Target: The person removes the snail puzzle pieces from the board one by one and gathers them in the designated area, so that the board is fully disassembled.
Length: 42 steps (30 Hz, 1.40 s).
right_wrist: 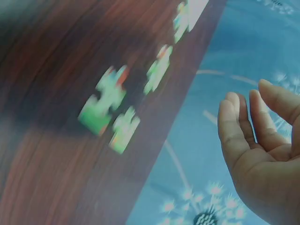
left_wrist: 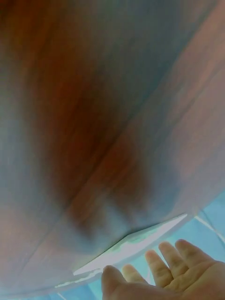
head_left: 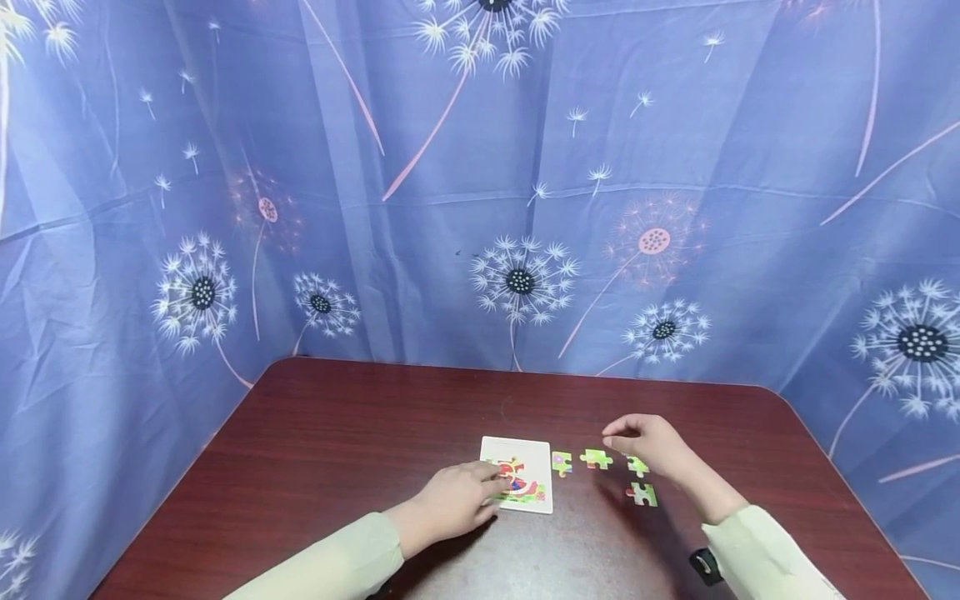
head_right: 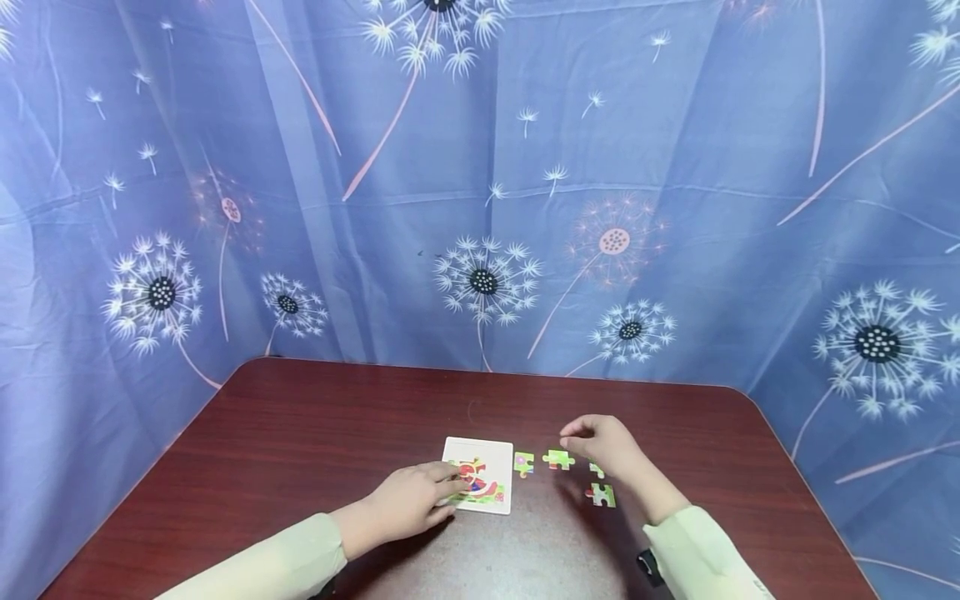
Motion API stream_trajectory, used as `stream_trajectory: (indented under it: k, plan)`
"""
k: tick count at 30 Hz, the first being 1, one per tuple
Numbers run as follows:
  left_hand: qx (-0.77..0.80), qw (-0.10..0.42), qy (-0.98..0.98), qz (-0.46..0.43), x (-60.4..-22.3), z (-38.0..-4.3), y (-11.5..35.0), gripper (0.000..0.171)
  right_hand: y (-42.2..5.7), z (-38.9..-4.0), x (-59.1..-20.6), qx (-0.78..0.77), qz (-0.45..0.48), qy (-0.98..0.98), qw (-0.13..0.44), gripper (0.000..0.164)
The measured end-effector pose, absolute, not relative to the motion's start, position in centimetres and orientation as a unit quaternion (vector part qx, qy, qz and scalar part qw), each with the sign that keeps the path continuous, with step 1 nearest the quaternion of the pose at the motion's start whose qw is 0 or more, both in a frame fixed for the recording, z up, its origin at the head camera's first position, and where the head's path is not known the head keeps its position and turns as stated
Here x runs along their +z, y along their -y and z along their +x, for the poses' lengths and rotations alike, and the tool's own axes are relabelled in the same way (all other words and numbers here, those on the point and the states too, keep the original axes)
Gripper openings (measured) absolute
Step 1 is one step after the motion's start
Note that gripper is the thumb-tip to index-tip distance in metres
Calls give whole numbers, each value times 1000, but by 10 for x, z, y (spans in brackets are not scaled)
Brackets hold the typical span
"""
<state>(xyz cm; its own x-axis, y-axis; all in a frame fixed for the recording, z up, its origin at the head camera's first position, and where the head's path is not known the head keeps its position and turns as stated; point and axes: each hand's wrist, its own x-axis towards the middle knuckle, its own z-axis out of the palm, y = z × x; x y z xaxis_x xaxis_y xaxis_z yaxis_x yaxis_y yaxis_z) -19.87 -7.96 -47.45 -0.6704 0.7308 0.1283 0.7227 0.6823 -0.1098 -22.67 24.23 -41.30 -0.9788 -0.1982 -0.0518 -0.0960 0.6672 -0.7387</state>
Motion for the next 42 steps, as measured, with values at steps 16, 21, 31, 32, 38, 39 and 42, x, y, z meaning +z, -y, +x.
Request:
stream_trajectory:
  k: [16, 21, 31, 32, 38, 39, 42]
  plan:
    - [21, 67, 909, -412, -481, -195, 97, 36, -181, -228, -443, -508, -60, -856, 79, 28]
    - [28, 71, 904, -421, -482, -195, 93, 36, -165, -228, -450, -503, -59, -858, 83, 26]
    - [32, 36, 912, -407, -484, -197, 87, 38, -141, -228, -458, -503, -57, -857, 95, 25]
    - [31, 33, 912, -407, -484, -197, 87, 38, -140, -229, -459, -505, -54, -856, 97, 24]
    - [27, 34, 910, -413, -483, -198, 87, 36, -131, -232, -463, -514, -21, -852, 103, 20]
    - [26, 35, 909, -414, -482, -198, 86, 36, -130, -232, -464, -514, -17, -852, 102, 19]
    - [25, 35, 909, -415, -479, -197, 86, 36, -128, -234, -465, -509, -12, -855, 99, 19]
